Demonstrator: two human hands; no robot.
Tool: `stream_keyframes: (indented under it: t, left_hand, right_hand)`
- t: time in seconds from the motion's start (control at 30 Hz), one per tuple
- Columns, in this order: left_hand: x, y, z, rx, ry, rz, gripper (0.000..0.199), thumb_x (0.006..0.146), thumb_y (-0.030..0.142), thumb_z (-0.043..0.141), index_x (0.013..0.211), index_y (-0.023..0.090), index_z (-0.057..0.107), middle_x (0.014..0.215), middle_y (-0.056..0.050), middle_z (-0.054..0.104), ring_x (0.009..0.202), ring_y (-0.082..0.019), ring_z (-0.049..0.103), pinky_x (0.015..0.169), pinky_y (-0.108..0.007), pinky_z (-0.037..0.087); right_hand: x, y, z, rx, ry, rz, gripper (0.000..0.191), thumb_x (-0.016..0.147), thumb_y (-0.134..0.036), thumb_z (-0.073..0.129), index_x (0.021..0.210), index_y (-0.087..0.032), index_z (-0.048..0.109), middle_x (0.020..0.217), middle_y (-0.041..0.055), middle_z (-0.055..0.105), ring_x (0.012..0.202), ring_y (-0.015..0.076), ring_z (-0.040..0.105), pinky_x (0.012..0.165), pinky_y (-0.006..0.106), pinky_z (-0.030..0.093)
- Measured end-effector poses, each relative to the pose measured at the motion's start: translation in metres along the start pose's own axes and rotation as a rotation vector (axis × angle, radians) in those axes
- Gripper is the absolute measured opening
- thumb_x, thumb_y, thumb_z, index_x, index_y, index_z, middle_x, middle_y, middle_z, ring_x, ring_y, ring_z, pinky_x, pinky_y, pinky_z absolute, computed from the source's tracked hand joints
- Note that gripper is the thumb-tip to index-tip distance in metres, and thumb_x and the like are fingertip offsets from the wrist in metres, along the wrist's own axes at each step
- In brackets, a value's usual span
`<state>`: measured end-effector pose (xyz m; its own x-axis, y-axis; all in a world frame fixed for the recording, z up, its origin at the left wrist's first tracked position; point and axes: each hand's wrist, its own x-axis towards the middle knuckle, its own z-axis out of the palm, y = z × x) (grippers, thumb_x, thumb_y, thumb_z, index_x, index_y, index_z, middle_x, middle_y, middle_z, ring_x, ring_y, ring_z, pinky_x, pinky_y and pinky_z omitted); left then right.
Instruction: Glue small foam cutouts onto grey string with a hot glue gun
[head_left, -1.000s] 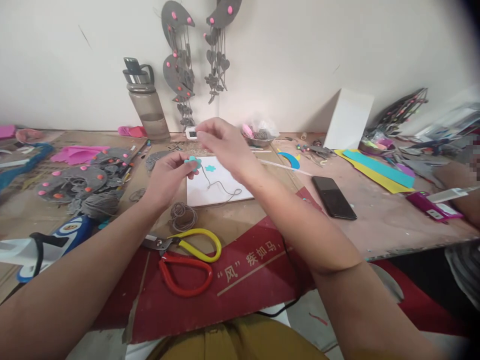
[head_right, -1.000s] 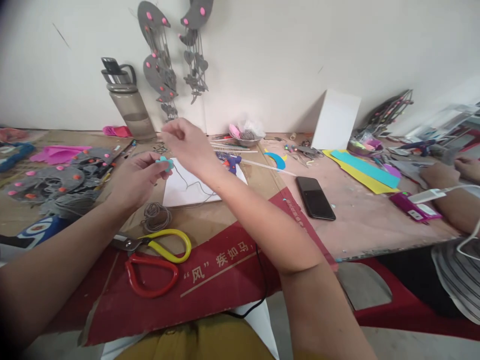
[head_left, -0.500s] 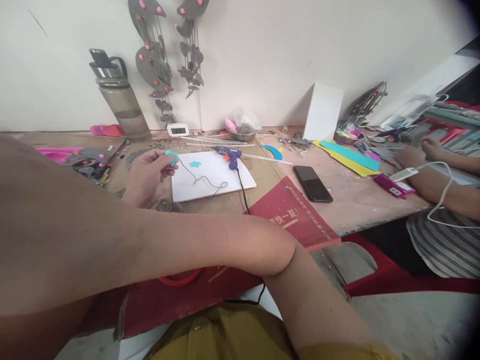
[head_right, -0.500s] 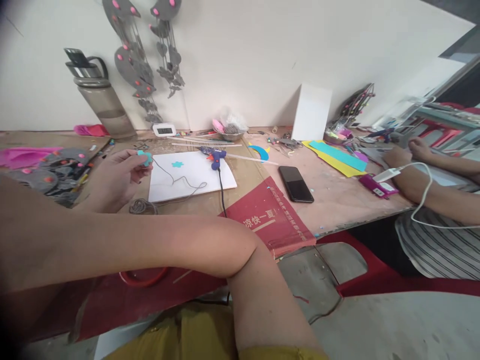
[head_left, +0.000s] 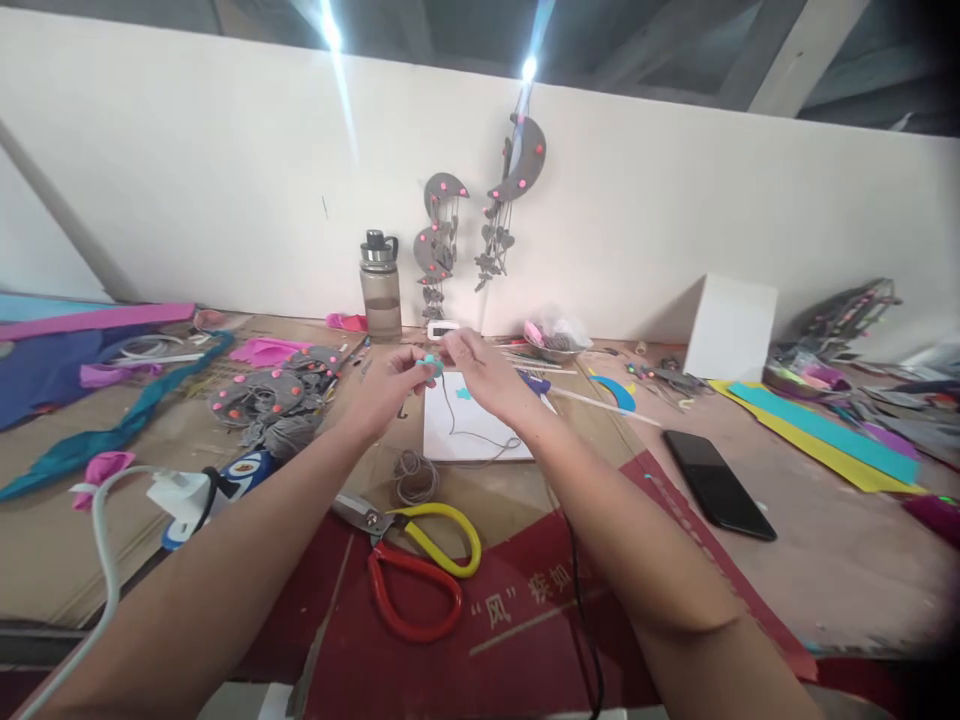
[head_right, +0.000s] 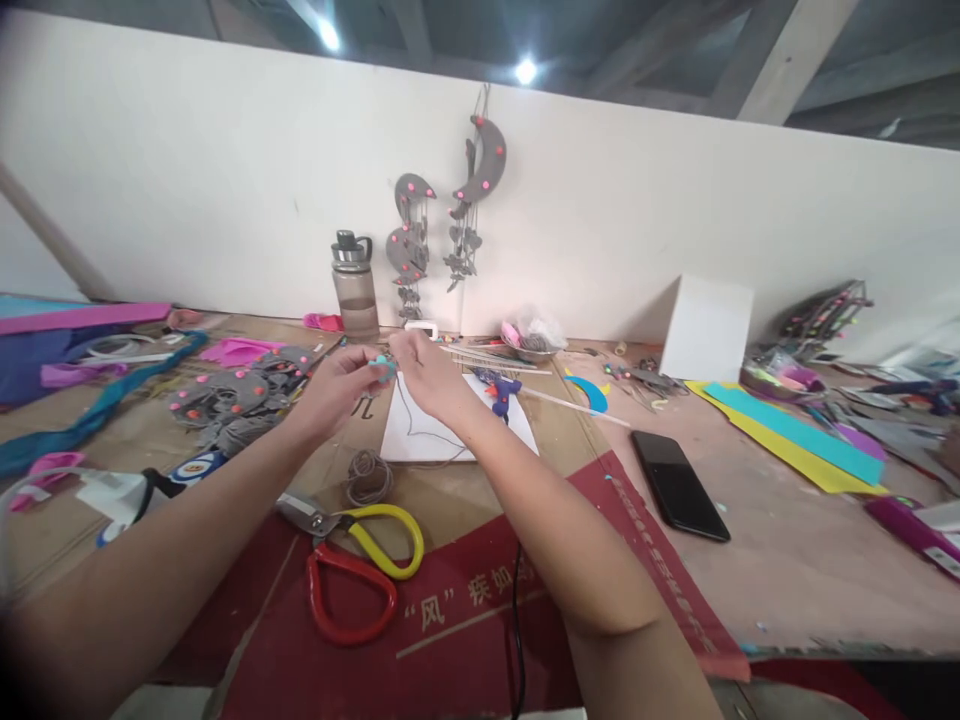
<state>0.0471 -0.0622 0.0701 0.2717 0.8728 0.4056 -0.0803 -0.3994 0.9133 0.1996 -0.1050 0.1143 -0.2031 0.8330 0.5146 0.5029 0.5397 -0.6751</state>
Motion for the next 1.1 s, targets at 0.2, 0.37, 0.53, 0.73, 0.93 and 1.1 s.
stream_keyframes:
  t: [0.2, 0.37, 0.53, 0.73, 0.93, 1.1]
  left_hand:
    - [-0.001, -0.005, -0.001, -0.060, -0.112, -0.034, 0.015, 0.074, 0.030, 0.063, 0.071, 0.015, 0.061, 0.063, 0.001, 0.056, 0.056, -0.009, 0.046, 0.056, -0.023, 0.034]
    - [0.000, -0.007, -0.003, -0.118, -0.079, -0.126, 0.016, 0.071, 0.030, 0.067, 0.071, 0.015, 0.060, 0.063, 0.001, 0.054, 0.057, -0.009, 0.047, 0.054, -0.022, 0.034]
    - [0.001, -0.005, -0.005, -0.278, -0.058, -0.204, 0.019, 0.068, 0.027, 0.071, 0.069, 0.014, 0.058, 0.065, 0.001, 0.054, 0.058, -0.008, 0.050, 0.051, -0.021, 0.034]
    - [0.006, -0.004, -0.009, -0.485, -0.020, -0.265, 0.020, 0.066, 0.025, 0.074, 0.071, 0.013, 0.059, 0.068, 0.000, 0.058, 0.058, -0.007, 0.052, 0.052, -0.020, 0.038]
    - [0.007, -0.008, -0.011, -0.414, 0.102, -0.335, 0.025, 0.062, 0.028, 0.077, 0.073, 0.012, 0.061, 0.072, -0.002, 0.062, 0.056, -0.006, 0.053, 0.047, -0.018, 0.036]
    - [0.005, -0.009, -0.006, -0.357, 0.072, -0.285, 0.026, 0.064, 0.031, 0.077, 0.073, 0.011, 0.062, 0.070, -0.002, 0.062, 0.052, -0.005, 0.050, 0.044, -0.018, 0.033]
  right_hand:
    - [-0.004, 0.021, 0.022, 0.228, -0.234, 0.213, 0.052, 0.089, -0.062, 0.029, 0.096, -0.019, 0.057, 0.084, 0.0056, 0.058, 0.065, 0.0135, 0.052, 0.051, 0.026, 0.044]
    - [-0.001, 0.023, 0.006, -0.026, -0.123, 0.234, 0.035, 0.084, -0.046, 0.046, 0.079, -0.016, 0.062, 0.072, 0.0012, 0.057, 0.064, 0.0112, 0.047, 0.057, 0.024, 0.037]
    - [0.003, 0.022, -0.015, 0.020, -0.036, 0.269, 0.024, 0.077, -0.036, 0.052, 0.071, -0.015, 0.063, 0.059, -0.0034, 0.051, 0.054, 0.0086, 0.040, 0.053, 0.023, 0.031]
    - [0.004, 0.019, -0.032, 0.008, 0.037, 0.286, 0.025, 0.077, -0.037, 0.052, 0.073, -0.017, 0.065, 0.047, -0.0067, 0.034, 0.046, 0.0083, 0.031, 0.048, 0.024, 0.024]
    - [0.003, 0.013, -0.033, 0.140, 0.036, 0.262, 0.021, 0.076, -0.038, 0.055, 0.071, -0.018, 0.058, 0.050, -0.0060, 0.042, 0.047, 0.0084, 0.039, 0.048, 0.023, 0.030]
    - [0.002, 0.016, -0.020, 0.272, -0.005, 0.225, 0.017, 0.077, -0.036, 0.054, 0.076, -0.020, 0.053, 0.059, -0.0061, 0.047, 0.050, 0.0084, 0.044, 0.051, 0.022, 0.035]
